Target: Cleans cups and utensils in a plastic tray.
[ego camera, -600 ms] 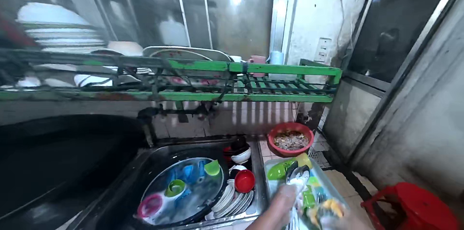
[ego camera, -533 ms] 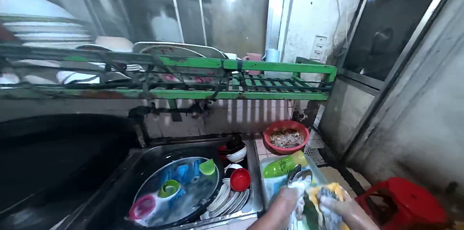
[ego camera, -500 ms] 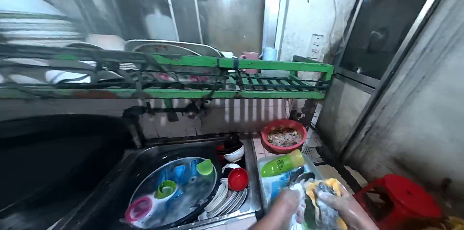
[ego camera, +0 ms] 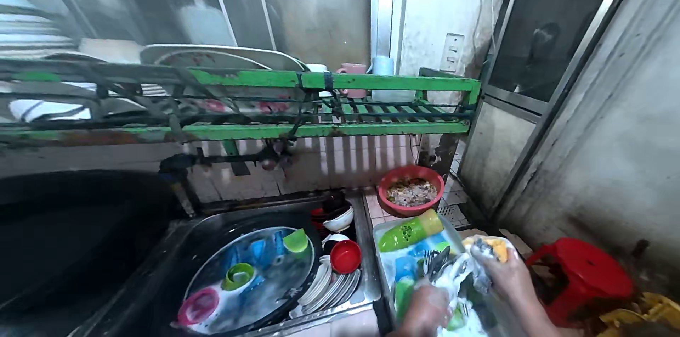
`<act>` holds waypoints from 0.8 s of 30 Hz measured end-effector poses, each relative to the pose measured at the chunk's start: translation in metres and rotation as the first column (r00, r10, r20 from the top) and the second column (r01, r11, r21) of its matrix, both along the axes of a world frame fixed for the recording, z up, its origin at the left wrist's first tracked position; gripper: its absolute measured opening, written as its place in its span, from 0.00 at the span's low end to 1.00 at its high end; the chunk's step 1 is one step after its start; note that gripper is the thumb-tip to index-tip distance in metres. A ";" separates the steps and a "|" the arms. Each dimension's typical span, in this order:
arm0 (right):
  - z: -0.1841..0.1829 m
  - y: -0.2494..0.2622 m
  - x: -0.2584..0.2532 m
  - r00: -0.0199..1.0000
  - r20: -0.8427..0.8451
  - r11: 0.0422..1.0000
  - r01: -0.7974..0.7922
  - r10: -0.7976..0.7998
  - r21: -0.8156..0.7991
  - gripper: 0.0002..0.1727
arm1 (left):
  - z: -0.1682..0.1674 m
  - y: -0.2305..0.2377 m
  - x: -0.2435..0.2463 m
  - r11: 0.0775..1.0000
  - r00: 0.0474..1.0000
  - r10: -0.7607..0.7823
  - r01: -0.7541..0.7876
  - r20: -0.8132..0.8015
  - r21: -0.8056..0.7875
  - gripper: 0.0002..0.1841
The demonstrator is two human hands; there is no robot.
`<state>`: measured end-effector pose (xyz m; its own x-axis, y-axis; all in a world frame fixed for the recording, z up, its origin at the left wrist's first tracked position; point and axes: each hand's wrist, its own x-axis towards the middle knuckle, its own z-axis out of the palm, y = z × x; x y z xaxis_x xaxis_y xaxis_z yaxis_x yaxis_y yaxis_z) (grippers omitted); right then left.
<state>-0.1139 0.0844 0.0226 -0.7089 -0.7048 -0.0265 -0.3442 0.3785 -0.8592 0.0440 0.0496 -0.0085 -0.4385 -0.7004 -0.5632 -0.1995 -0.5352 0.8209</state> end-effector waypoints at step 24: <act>-0.036 0.000 0.008 0.970 -0.170 0.984 -0.163 0.173 0.070 0.44 | 0.017 0.005 0.001 0.932 0.995 -0.030 0.061 0.091 -0.357 0.23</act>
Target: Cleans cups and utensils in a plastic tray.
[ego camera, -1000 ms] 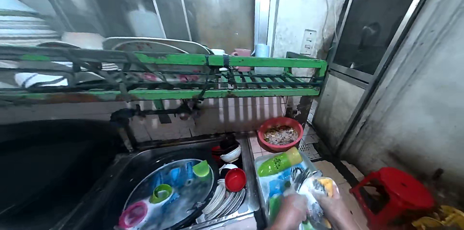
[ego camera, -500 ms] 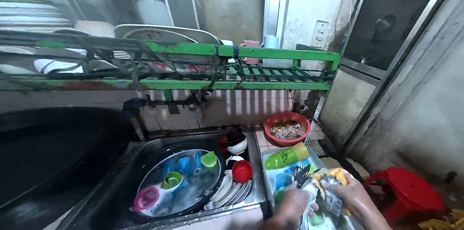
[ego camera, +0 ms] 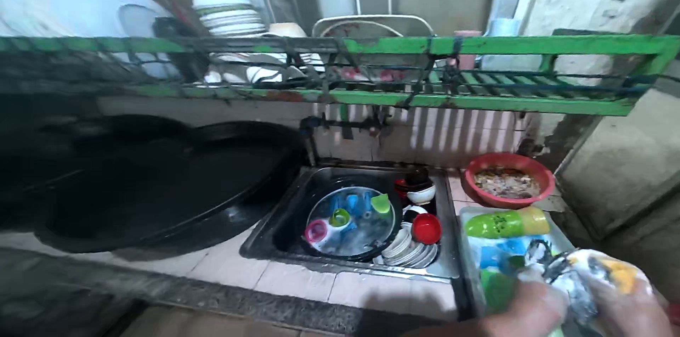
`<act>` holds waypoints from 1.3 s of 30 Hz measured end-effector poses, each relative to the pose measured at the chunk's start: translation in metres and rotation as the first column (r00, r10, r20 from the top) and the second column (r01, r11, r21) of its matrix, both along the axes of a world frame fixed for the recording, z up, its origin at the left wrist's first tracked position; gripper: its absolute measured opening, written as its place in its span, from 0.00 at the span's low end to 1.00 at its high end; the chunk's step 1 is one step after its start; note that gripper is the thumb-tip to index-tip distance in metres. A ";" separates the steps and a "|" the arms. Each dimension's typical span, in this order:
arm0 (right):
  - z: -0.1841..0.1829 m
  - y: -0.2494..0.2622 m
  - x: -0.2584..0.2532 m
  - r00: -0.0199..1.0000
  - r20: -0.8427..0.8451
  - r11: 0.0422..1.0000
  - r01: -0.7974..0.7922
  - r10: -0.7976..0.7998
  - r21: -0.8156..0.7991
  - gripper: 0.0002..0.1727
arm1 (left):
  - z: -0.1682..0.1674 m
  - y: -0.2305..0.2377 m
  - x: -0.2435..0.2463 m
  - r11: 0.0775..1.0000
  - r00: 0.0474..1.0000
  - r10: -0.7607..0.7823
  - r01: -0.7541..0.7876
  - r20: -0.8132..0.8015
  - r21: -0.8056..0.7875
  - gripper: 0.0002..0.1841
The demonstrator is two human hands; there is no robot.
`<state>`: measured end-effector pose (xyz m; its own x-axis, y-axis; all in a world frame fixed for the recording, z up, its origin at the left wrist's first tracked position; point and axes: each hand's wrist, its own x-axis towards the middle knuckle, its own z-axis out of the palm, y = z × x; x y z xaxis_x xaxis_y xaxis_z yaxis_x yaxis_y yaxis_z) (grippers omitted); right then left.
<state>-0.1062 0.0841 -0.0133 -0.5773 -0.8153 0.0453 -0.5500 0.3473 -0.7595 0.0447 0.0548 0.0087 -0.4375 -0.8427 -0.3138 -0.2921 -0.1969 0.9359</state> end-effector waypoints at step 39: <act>0.015 -0.003 -0.027 0.924 0.362 0.921 0.243 -0.124 -0.305 0.31 | -0.018 -0.009 0.009 0.917 0.918 0.116 0.046 -0.378 0.395 0.13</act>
<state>-0.1332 0.0811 0.0022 -0.7448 -0.6625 0.0797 -0.1995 0.1071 -0.9740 0.0537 0.0453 -0.0091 -0.5642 -0.7046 -0.4303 0.0905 -0.5708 0.8161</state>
